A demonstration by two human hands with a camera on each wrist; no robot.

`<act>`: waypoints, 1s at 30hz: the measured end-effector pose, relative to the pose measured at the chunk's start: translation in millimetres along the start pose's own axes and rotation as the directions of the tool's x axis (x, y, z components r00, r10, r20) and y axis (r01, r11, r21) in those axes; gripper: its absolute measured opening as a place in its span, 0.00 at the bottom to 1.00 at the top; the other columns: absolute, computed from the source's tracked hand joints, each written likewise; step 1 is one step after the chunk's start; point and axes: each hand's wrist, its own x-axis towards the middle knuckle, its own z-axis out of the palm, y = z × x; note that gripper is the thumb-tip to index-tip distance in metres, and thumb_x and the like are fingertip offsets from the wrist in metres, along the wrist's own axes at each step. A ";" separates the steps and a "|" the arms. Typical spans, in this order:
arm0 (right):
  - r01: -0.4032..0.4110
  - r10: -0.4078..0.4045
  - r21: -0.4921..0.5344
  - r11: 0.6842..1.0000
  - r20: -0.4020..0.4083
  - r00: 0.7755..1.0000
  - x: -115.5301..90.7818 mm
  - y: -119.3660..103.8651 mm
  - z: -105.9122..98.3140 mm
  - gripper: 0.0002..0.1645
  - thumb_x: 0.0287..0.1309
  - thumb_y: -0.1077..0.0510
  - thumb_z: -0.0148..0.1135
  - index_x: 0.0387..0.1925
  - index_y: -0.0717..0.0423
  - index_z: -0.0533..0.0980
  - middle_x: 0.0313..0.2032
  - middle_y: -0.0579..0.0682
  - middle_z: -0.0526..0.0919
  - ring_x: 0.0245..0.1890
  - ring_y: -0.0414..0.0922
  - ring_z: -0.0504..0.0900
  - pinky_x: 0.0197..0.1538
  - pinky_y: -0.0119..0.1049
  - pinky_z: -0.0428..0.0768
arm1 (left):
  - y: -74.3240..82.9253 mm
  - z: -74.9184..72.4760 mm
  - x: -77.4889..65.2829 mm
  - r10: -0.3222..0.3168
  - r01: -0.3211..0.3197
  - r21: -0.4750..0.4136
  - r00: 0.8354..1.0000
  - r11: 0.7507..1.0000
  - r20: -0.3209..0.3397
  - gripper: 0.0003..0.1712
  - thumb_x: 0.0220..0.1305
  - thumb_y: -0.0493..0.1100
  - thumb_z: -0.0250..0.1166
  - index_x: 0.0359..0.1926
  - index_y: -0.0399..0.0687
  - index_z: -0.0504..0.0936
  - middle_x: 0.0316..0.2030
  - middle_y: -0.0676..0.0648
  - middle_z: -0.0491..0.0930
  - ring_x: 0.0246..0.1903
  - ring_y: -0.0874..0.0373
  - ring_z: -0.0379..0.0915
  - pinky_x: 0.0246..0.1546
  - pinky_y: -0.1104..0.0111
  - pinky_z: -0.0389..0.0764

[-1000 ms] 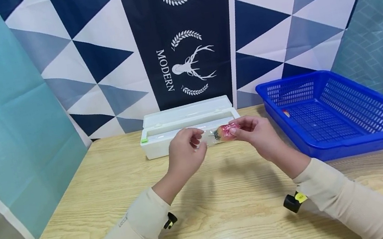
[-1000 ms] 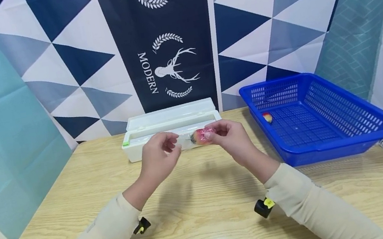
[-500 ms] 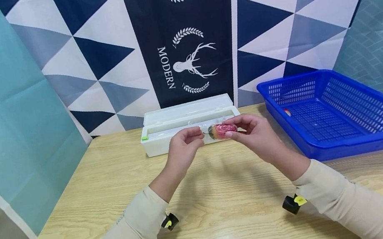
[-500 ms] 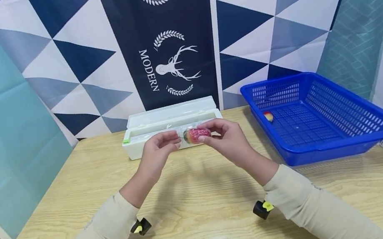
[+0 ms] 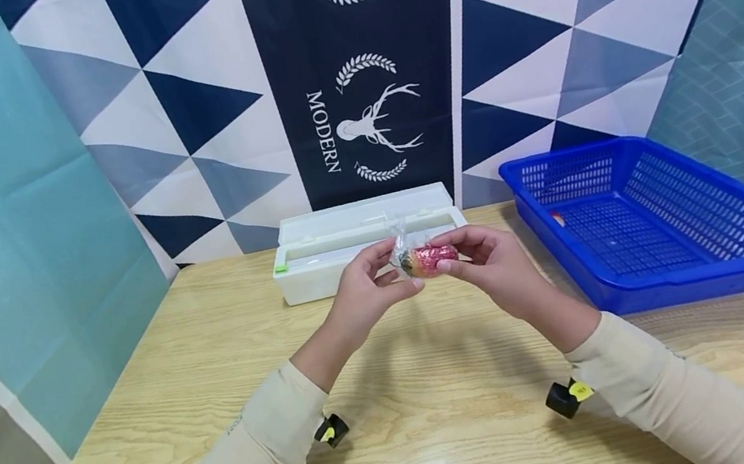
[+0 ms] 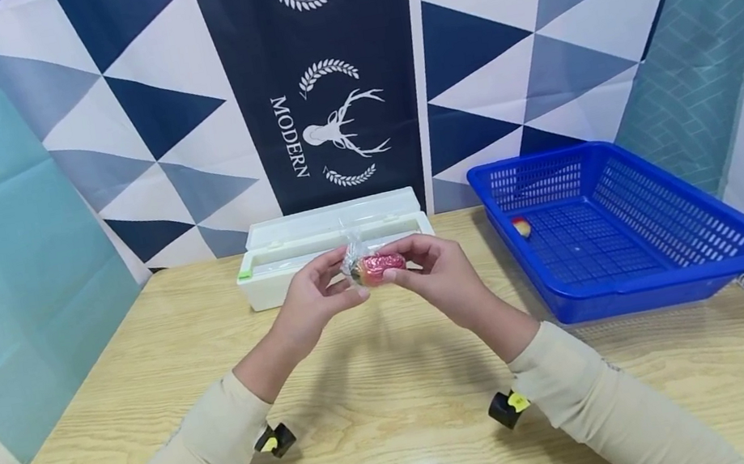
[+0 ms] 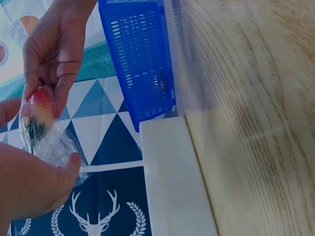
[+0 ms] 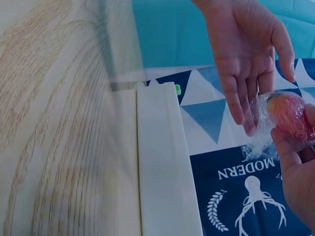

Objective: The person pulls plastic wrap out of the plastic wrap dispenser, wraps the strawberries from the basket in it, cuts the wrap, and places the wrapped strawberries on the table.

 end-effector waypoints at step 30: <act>0.007 -0.033 0.161 0.987 0.158 0.987 -4.4 0.7 -10.5 0.15 0.52 0.67 0.58 0.44 0.67 0.73 0.42 0.53 0.77 0.37 0.44 0.77 0.41 0.32 0.77 | 3.8 6.2 -2.6 0.040 -0.056 0.144 0.993 0.988 0.112 0.31 0.45 0.45 0.70 0.54 0.51 0.73 0.41 0.49 0.77 0.26 0.60 0.71 0.27 0.72 0.75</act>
